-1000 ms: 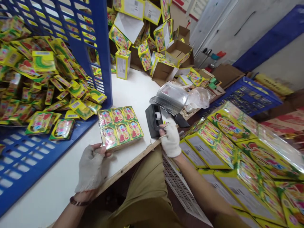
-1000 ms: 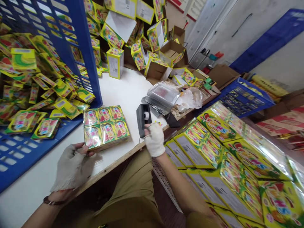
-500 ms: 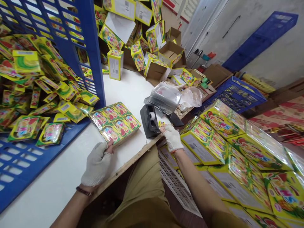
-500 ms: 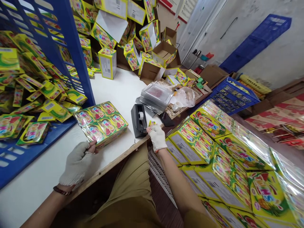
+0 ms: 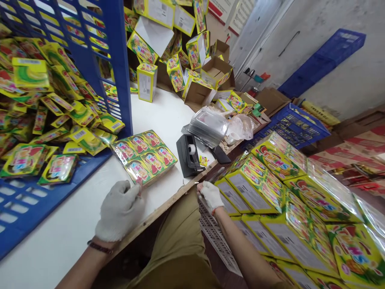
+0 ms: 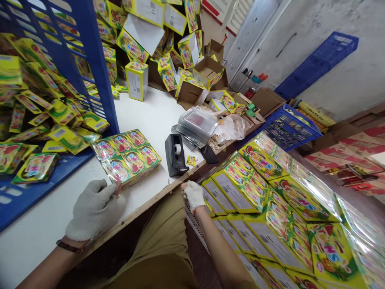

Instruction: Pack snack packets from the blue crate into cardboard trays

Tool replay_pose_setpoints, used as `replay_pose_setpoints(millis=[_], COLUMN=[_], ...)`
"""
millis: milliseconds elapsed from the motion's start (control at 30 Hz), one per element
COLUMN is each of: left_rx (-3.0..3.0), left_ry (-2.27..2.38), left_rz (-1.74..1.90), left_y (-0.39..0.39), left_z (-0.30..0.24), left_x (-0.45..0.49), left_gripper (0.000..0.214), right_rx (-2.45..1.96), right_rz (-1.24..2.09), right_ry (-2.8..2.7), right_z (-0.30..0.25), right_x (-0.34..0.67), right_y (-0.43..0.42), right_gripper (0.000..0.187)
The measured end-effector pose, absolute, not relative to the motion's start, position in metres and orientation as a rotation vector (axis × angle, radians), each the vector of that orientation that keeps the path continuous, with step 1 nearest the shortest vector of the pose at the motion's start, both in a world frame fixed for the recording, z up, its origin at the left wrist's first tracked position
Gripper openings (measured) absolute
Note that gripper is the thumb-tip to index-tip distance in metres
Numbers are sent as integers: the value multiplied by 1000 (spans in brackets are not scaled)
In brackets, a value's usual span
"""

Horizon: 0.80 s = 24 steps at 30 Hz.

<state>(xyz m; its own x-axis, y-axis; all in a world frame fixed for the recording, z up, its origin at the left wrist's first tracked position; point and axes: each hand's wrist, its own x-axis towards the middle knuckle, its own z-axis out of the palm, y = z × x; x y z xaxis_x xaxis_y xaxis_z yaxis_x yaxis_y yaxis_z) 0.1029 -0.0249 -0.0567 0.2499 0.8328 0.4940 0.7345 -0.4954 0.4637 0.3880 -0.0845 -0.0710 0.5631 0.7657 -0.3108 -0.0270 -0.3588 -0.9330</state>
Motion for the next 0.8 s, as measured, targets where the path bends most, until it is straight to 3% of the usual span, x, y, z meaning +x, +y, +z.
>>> replay_pose_setpoints(millis=[167, 367, 500, 633, 800], left_rx=[2876, 2708, 2574, 2680, 2702], left_ry=[1315, 1274, 1353, 1335, 1396], left_rz=[1199, 1053, 1069, 831, 883], left_y=[-20, -11, -14, -16, -15], left_z=[-50, -64, -69, -66, -54], left_x=[96, 94, 100, 100, 106], left_gripper=[14, 19, 22, 44, 22], right_rx=[-1471, -1330, -1344, -1369, -1502], right_rz=[1312, 1541, 1526, 1499, 1432], right_ry=[-859, -858, -818, -862, -943], right_z=[-53, -44, -47, -50, -54], right_x=[342, 275, 267, 268, 267], right_y=[-77, -33, -26, -26, -26], right_gripper=[42, 56, 53, 47, 34])
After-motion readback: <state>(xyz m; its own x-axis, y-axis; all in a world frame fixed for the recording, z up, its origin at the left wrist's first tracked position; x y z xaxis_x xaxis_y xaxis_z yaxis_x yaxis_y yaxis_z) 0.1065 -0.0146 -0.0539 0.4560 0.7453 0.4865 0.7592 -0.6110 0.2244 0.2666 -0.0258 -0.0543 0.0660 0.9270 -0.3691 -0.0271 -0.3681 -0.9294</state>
